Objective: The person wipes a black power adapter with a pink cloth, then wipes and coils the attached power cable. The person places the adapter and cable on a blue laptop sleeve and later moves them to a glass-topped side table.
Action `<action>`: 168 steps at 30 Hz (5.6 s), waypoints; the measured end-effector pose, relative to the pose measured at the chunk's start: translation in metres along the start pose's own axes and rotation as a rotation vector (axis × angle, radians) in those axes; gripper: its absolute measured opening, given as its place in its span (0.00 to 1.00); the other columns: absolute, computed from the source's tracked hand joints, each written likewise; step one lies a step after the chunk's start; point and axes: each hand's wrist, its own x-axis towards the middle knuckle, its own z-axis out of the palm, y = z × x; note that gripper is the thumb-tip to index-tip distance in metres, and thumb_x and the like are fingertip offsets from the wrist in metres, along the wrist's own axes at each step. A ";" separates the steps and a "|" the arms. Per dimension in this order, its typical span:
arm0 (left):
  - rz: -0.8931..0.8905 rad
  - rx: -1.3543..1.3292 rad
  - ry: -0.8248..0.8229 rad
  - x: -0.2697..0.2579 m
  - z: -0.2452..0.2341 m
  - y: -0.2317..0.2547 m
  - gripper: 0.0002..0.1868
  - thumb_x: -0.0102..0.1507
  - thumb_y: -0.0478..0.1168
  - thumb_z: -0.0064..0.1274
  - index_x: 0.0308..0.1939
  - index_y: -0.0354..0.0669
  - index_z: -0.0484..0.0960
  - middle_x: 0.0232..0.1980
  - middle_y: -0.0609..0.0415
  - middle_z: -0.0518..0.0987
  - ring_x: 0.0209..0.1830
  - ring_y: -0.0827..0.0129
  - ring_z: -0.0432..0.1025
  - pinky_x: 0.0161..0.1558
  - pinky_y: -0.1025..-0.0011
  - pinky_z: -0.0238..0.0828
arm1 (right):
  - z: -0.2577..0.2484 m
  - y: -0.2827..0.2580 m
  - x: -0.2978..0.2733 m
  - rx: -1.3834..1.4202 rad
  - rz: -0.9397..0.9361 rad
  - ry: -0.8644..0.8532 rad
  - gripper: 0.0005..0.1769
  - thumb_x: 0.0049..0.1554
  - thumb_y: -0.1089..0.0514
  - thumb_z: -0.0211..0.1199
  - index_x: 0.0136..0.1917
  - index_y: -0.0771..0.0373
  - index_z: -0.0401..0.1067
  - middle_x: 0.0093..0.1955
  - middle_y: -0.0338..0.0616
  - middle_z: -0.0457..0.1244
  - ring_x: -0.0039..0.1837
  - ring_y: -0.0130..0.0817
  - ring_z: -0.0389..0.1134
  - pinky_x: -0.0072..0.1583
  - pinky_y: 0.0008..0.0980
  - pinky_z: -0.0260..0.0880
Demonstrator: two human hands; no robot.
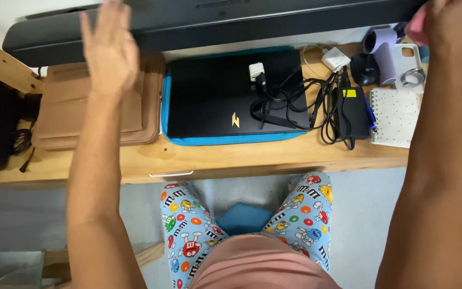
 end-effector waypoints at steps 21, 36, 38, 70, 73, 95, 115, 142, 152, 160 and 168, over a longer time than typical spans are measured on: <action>0.276 -0.243 -0.099 0.005 0.198 0.262 0.23 0.68 0.55 0.47 0.63 0.53 0.79 0.66 0.48 0.77 0.68 0.57 0.72 0.62 0.42 0.65 | -0.193 -0.184 -0.111 0.476 0.051 -0.568 0.29 0.58 0.50 0.64 0.72 0.56 0.75 0.63 0.57 0.67 0.60 0.65 0.70 0.60 0.56 0.72; 0.155 -0.202 -0.369 -0.016 0.228 0.307 0.28 0.68 0.55 0.49 0.69 0.49 0.75 0.75 0.43 0.67 0.76 0.46 0.60 0.69 0.26 0.42 | -0.191 -0.189 -0.127 0.372 0.036 -0.655 0.30 0.59 0.52 0.59 0.76 0.48 0.69 0.70 0.49 0.63 0.68 0.63 0.62 0.54 0.64 0.75; 0.157 -0.206 -0.346 -0.015 0.228 0.307 0.27 0.69 0.55 0.48 0.68 0.49 0.75 0.75 0.43 0.67 0.75 0.46 0.61 0.69 0.26 0.42 | -0.188 -0.171 -0.125 0.420 0.020 -0.621 0.30 0.58 0.56 0.59 0.74 0.49 0.71 0.68 0.51 0.65 0.66 0.63 0.63 0.55 0.62 0.76; 0.261 -0.247 -0.113 -0.025 0.271 0.277 0.12 0.65 0.50 0.57 0.44 0.52 0.73 0.48 0.51 0.69 0.46 0.52 0.76 0.65 0.33 0.57 | -0.257 -0.223 -0.106 0.089 0.197 -0.820 0.43 0.48 0.26 0.69 0.66 0.54 0.69 0.55 0.59 0.70 0.62 0.57 0.64 0.59 0.59 0.63; 0.268 -0.231 -0.110 -0.023 0.266 0.270 0.12 0.66 0.53 0.54 0.45 0.55 0.74 0.52 0.52 0.68 0.44 0.57 0.76 0.58 0.45 0.66 | -0.258 -0.225 -0.104 0.160 0.235 -0.808 0.45 0.47 0.29 0.73 0.67 0.58 0.69 0.58 0.65 0.68 0.63 0.62 0.63 0.59 0.61 0.61; 0.196 0.185 -0.048 -0.064 0.142 0.079 0.09 0.60 0.52 0.62 0.39 0.61 0.79 0.48 0.60 0.75 0.32 0.68 0.75 0.43 0.62 0.64 | -0.312 -0.321 -0.026 0.708 0.199 -0.548 0.40 0.49 0.32 0.77 0.66 0.49 0.65 0.57 0.54 0.63 0.55 0.68 0.69 0.55 0.62 0.69; -0.451 -0.832 0.125 -0.068 0.106 0.266 0.16 0.67 0.51 0.56 0.56 0.53 0.79 0.47 0.57 0.79 0.41 0.64 0.80 0.42 0.68 0.76 | -0.365 -0.328 -0.057 0.836 -0.024 -0.157 0.34 0.49 0.42 0.82 0.62 0.56 0.72 0.52 0.51 0.63 0.54 0.51 0.69 0.57 0.45 0.71; -0.980 -2.774 -0.115 -0.095 0.058 0.289 0.41 0.72 0.67 0.32 0.77 0.39 0.62 0.74 0.39 0.68 0.68 0.36 0.67 0.66 0.33 0.64 | -0.249 -0.097 -0.093 0.362 0.308 -0.134 0.31 0.48 0.67 0.58 0.64 0.56 0.82 0.57 0.49 0.74 0.55 0.51 0.73 0.57 0.38 0.68; -1.254 -2.345 -0.159 -0.081 0.064 0.294 0.46 0.63 0.71 0.37 0.73 0.43 0.68 0.63 0.40 0.77 0.59 0.55 0.75 0.61 0.53 0.74 | -0.339 -0.205 -0.022 0.942 0.150 0.022 0.27 0.58 0.79 0.53 0.71 0.77 0.67 0.66 0.65 0.62 0.68 0.59 0.64 0.69 0.49 0.63; -1.371 -2.222 -0.054 -0.107 0.122 0.297 0.39 0.67 0.71 0.44 0.74 0.54 0.69 0.73 0.51 0.71 0.71 0.58 0.68 0.70 0.49 0.66 | -0.412 -0.350 -0.094 0.984 -0.193 -0.260 0.31 0.59 0.57 0.65 0.74 0.36 0.68 0.81 0.29 0.52 0.85 0.49 0.42 0.82 0.48 0.36; -1.411 -2.100 -0.075 -0.144 0.148 0.301 0.35 0.71 0.65 0.41 0.75 0.49 0.67 0.71 0.44 0.72 0.69 0.58 0.69 0.69 0.53 0.70 | -0.387 -0.389 -0.057 1.082 -0.229 -0.197 0.25 0.66 0.43 0.56 0.75 0.45 0.69 0.82 0.52 0.52 0.82 0.67 0.42 0.74 0.67 0.47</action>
